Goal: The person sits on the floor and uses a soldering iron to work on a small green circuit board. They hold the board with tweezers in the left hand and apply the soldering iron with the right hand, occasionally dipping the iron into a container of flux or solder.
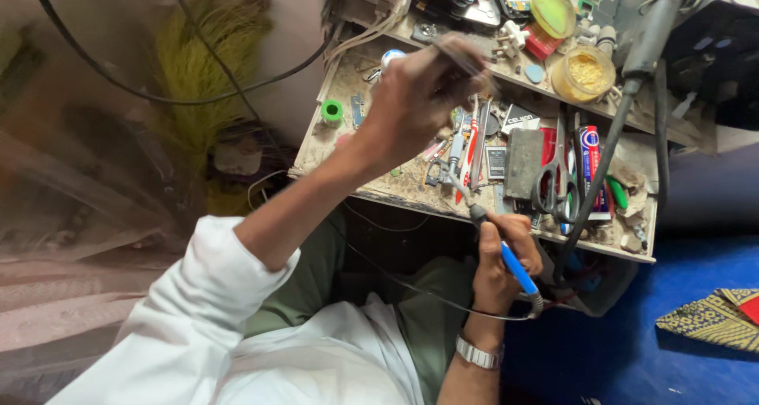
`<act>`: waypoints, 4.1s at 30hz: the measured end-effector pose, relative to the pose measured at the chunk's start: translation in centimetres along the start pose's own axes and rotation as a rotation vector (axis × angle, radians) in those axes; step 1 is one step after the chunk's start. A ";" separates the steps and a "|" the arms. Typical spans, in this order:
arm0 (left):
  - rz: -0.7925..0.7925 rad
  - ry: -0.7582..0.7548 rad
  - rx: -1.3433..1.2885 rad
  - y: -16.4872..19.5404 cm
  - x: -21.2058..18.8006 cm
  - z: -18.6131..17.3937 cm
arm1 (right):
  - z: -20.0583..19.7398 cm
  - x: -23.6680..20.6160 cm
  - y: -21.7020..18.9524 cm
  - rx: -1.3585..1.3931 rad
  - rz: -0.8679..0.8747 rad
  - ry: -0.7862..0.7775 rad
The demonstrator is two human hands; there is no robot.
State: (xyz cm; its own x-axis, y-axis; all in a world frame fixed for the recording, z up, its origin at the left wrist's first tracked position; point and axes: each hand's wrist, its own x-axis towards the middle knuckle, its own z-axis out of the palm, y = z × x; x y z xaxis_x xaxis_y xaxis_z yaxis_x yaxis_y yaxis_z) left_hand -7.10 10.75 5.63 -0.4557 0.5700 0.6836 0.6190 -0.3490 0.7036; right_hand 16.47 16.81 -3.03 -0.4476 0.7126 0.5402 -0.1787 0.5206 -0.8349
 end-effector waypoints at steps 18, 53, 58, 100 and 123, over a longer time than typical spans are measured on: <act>0.048 -0.092 -0.088 -11.0 11.6 12.7 | 0.2 -0.2 0.9 -0.065 -0.150 -0.076; 0.004 -0.130 0.013 -10.9 12.5 12.7 | 0.7 -0.2 0.4 -0.092 -0.166 -0.083; -0.066 -0.147 0.048 -11.1 12.0 12.8 | 0.7 -0.1 0.2 -0.105 -0.180 -0.083; -0.054 -0.132 -0.019 -11.4 12.6 14.9 | 0.6 -0.2 0.3 -0.114 -0.178 -0.098; -0.046 -0.157 0.065 -11.5 12.8 15.7 | 0.7 -0.3 0.7 -0.118 -0.193 -0.093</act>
State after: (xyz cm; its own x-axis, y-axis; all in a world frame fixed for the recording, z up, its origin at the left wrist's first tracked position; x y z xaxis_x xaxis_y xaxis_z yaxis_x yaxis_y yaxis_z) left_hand -10.04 33.76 3.28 -0.3823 0.6954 0.6085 0.6422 -0.2735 0.7160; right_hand 15.86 16.62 -3.87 -0.4945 0.5513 0.6719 -0.1673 0.6982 -0.6960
